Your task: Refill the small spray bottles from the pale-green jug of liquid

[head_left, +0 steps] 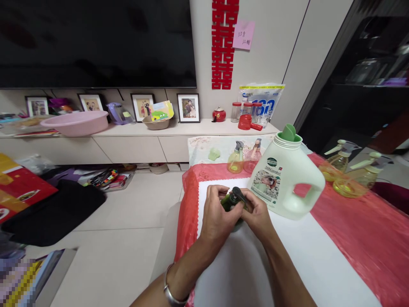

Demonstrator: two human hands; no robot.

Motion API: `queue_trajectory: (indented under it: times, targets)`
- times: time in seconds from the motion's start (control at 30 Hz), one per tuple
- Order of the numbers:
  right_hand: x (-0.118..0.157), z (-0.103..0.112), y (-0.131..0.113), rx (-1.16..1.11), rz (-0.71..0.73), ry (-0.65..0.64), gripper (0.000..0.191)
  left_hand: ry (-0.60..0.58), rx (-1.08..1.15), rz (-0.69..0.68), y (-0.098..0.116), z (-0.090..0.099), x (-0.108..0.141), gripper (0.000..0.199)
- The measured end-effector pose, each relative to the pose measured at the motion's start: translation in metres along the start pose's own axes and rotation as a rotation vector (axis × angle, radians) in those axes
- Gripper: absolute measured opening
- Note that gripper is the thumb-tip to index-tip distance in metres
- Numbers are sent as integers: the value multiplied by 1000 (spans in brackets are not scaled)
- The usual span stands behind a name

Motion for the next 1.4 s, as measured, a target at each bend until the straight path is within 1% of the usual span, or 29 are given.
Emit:
queue_trajectory:
  times: [0.07,0.13,0.27,0.37,0.43,0.5,0.57,0.73,0.8,0.9,1.0,1.1,1.23,1.3,1.4]
  targets:
    - [0,0,2,5,10,28,28,-11,-39,-18,2,1,-2,27]
    - [0,0,1,7,10,32,30,-17,-69,-53,4,2,-3,21]
    - [0,-2,-7,4,-17,-56,40,-33,-60,-101,8,5,-3,19]
    - [-1,-2,-10,10,-29,-100,37,-24,-69,-126,8,4,-1,23]
    - [-1,-1,-9,14,-20,-88,33,-12,-46,-87,6,3,0,30]
    - [-1,0,-6,16,-4,-59,30,-9,-4,-20,3,1,0,37]
    - [-1,0,-2,15,12,-27,29,-9,2,20,2,0,0,35]
    - [-1,-1,1,-1,15,23,28,31,-58,-28,7,1,-1,25]
    - [-1,-1,-2,-8,-4,6,30,39,-72,-47,8,2,-1,22]
    - [0,-2,-7,-15,-34,-65,37,54,-96,-75,7,3,0,19]
    - [-1,-1,-8,-11,-40,-101,35,67,-119,-106,5,3,0,21]
    - [-2,1,-5,-9,-22,-85,32,75,-129,-115,4,2,0,22]
    - [-2,1,-2,-17,-1,-51,28,86,-111,-73,3,0,0,28]
    - [-2,0,-1,-27,8,-27,26,81,-103,-79,2,-1,2,24]
    - [-2,-2,1,-35,19,16,24,80,-117,-144,0,-1,4,14]
Point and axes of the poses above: each hand's wrist, its own x-axis away from the middle knuckle, its own z-axis out of the back of the hand, y = z × x, the point moved 3 cm from there along -x, towards the middle knuckle, and after that the axes turned 11 degrees about -x, right-handed, at the moved point
